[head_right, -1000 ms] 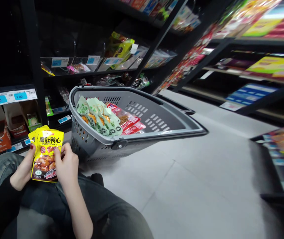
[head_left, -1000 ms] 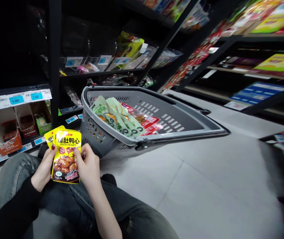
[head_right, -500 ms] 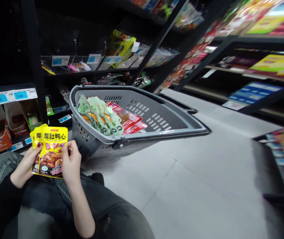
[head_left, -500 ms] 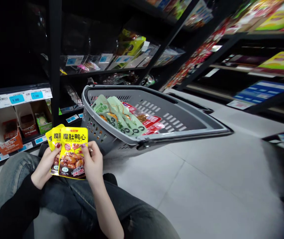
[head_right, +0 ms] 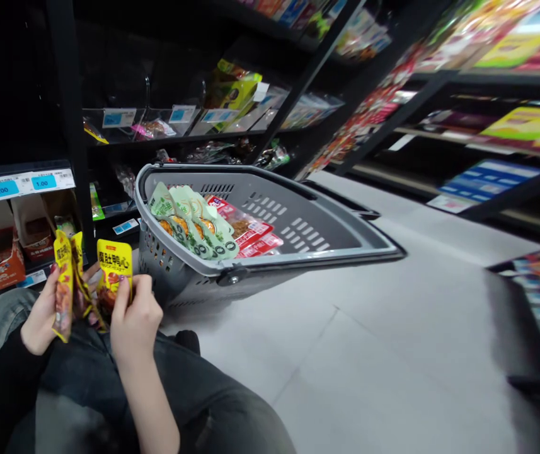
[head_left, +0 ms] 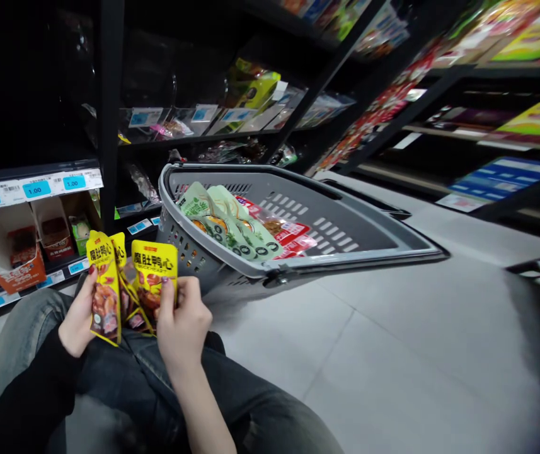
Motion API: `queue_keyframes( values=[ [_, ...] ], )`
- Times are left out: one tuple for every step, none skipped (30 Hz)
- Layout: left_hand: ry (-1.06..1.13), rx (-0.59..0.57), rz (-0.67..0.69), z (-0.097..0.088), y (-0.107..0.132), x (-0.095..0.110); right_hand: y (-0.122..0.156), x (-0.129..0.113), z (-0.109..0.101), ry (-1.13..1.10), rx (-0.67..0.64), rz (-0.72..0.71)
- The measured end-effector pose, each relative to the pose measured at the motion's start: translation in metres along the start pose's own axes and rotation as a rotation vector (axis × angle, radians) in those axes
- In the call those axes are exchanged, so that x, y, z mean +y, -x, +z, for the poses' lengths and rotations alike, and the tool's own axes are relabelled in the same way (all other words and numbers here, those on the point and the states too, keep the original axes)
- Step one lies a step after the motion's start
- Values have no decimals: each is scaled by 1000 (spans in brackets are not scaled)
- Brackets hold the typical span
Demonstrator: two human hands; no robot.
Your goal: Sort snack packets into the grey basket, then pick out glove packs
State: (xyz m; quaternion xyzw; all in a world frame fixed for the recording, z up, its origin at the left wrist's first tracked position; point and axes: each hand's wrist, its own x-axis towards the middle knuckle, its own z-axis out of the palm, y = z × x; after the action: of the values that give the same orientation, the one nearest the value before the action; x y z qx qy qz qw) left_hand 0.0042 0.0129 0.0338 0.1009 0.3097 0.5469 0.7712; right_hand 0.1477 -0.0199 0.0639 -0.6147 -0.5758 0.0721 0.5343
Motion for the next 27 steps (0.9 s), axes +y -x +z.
queue_keyframes(
  values=[
    [-4, 38, 22, -2, -1, -4, 2, -1, 4, -25, -54, 16],
    [-2, 57, 48, -3, -3, -7, 3, -2, 8, -63, -111, 38],
    [3, 58, 65, -4, -4, -10, 3, -2, 11, -114, -175, 64],
    [5, 46, 66, -4, -4, -12, 3, -1, 14, -169, -240, 90],
    [2, 29, 64, -3, -4, -14, 2, 0, 15, -221, -298, 110],
    [-6, 16, 66, -2, -4, -15, 1, 1, 15, -259, -346, 122],
    [-17, 10, 73, 0, -4, -15, -1, 3, 15, -276, -375, 125],
    [-31, 15, 87, 1, -3, -16, -2, 4, 14, -272, -379, 122],
    [-49, 26, 106, 3, -2, -16, -4, 5, 12, -254, -357, 112],
    [-70, 37, 126, 4, -1, -16, -5, 6, 9, -225, -309, 92],
    [-97, 46, 148, 5, -1, -16, -7, 7, 6, -187, -244, 59],
    [-129, 48, 171, 6, -1, -16, -8, 7, 4, -148, -185, 17],
    [-170, 46, 198, 7, -1, -16, -8, 6, 3, -114, -150, -23],
    [-214, 42, 226, 7, -1, -16, -8, 6, 2, -94, -151, -49],
    [-262, 44, 254, 7, -2, -17, -8, 6, 2, -86, -185, -54],
    [-310, 51, 280, 6, -3, -17, -8, 6, 3, -87, -241, -34],
    [-356, 59, 302, 6, -4, -17, -7, 6, 5, -95, -301, 5],
    [-396, 63, 314, 5, -5, -18, -7, 8, 6, -110, -352, 53],
    [-427, 58, 311, 4, -6, -18, -6, 9, 8, -135, -393, 101],
    [-446, 43, 295, 3, -6, -18, -7, 11, 9, -172, -430, 143],
    [-450, 26, 270, 3, -7, -18, -7, 13, 10, -223, -460, 179],
    [-440, 15, 241, 2, -7, -18, -8, 15, 11, -290, -481, 213],
    [-422, 14, 214, 2, -7, -18, -8, 16, 11, -363, -489, 244],
    [-401, 18, 190, 2, -8, -18, -9, 18, 12, -431, -487, 270],
    [-380, 27, 172, 2, -7, -18, -10, 19, 12, -489, -477, 290],
    [-361, 40, 161, 2, -7, -17, -11, 19, 12, -537, -462, 307],
    [-347, 53, 154, 2, -7, -16, -11, 20, 12, -575, -444, 320]
  ],
)
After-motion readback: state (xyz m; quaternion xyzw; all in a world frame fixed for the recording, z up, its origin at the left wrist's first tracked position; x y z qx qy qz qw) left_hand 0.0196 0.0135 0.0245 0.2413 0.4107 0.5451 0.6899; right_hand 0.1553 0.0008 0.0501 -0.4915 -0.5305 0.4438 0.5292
